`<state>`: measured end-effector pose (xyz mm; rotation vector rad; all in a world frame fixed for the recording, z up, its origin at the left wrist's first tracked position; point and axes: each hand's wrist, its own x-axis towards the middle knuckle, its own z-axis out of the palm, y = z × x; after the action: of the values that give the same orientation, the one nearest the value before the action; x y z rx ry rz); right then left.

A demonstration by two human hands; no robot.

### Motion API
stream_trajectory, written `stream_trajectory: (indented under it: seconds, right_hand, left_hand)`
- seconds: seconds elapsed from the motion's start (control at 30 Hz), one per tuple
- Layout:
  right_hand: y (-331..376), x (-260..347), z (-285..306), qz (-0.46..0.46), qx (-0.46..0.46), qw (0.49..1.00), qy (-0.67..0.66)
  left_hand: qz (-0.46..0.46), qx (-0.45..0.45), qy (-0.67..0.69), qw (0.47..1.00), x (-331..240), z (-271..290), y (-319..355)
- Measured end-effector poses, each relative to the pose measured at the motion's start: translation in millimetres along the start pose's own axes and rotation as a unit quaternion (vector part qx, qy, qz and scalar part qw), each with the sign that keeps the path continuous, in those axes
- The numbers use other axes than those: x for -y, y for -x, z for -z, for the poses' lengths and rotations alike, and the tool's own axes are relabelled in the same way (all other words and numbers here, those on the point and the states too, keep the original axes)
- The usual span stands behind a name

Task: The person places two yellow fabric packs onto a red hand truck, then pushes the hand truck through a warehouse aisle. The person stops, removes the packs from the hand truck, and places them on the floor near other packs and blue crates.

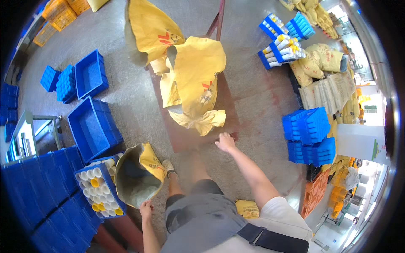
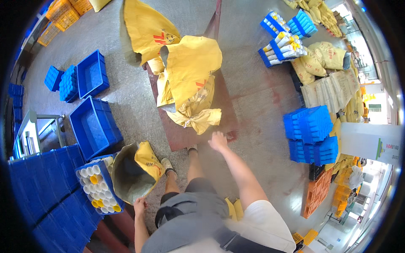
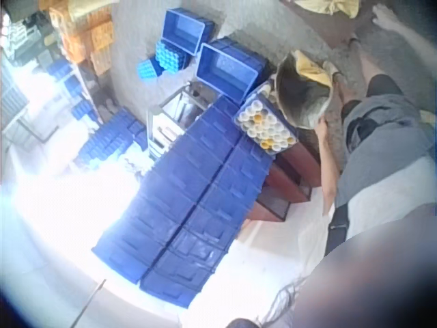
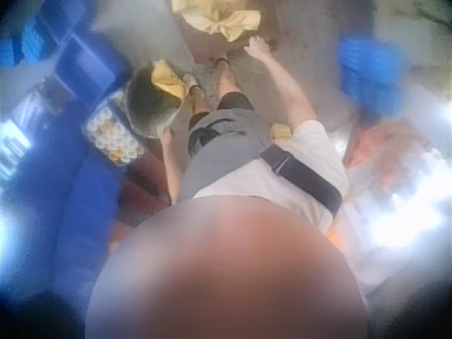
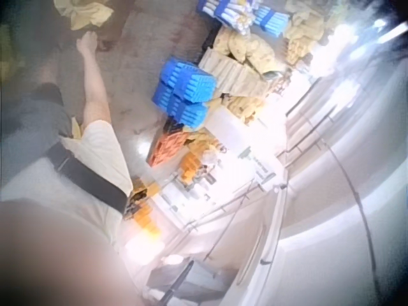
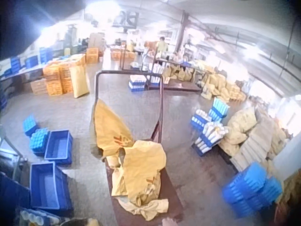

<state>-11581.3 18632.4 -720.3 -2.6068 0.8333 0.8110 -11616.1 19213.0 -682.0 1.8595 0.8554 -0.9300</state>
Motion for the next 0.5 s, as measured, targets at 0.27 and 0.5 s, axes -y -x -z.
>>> stream_trajectory:
  seconds: [0.27,0.5]
  right_hand:
    - [-206,-2,-60,-0.075,-0.093,0.983,0.140]
    - [-254,-20,-119,-0.117,-0.098,0.984,0.094]
  left_hand:
    - [0.015,0.036,-0.047,0.998,-42,-128,93]
    - [-0.051,0.101,-0.169,0.979,-18,-147,109]
